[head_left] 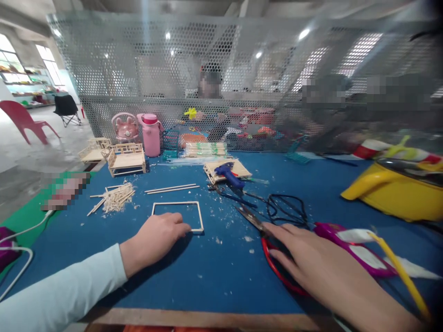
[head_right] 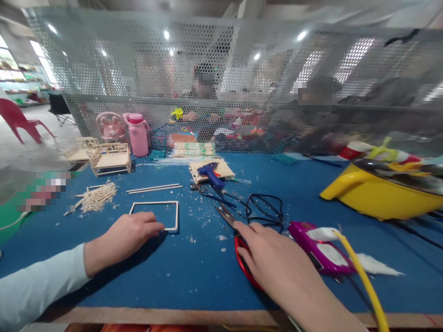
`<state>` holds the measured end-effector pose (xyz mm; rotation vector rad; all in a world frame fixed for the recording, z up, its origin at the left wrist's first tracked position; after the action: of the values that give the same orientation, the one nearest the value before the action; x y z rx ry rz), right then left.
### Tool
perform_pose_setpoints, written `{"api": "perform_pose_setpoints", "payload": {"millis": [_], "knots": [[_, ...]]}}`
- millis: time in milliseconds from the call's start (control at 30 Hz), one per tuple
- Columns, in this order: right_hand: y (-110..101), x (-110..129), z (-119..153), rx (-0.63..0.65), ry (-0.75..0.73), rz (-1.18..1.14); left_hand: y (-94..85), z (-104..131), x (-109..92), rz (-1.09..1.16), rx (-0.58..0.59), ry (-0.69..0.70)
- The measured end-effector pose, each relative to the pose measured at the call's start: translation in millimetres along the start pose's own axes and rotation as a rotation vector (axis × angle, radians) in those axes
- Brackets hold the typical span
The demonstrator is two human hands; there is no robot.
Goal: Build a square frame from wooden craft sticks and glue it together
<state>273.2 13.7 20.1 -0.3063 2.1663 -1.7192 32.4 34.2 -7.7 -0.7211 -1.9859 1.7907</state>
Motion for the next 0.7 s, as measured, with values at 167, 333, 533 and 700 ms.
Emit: {"api": "perform_pose_setpoints", "payload": {"millis": [167, 333, 533, 700], "knots": [[-62, 52, -35, -0.350, -0.099, -0.382, -12.3, -4, 4, 0.104, -0.156, -0.122], [-22, 58, -94, -0.325, 0.066, -0.897, -18.2, -11, 11, 0.292, -0.282, -0.171], [34, 48, -114, -0.135, 0.150, -0.682, 5.2, -5, -7, 0.287, -0.113, 0.014], [41, 60, -109, -0.009, 0.095, -0.569, 4.9, 4, -19, 0.173, -0.062, 0.072]]}}
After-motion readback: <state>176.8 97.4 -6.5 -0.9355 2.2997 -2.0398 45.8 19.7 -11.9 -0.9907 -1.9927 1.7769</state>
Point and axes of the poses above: each hand's wrist, its own z-axis away from the middle knuckle, its own y-axis out of the palm, x = y × z, the point moved 6 cm from there along -z, towards the middle knuckle, and after that the axes turned 5 degrees about -y, right-handed, at the moved point
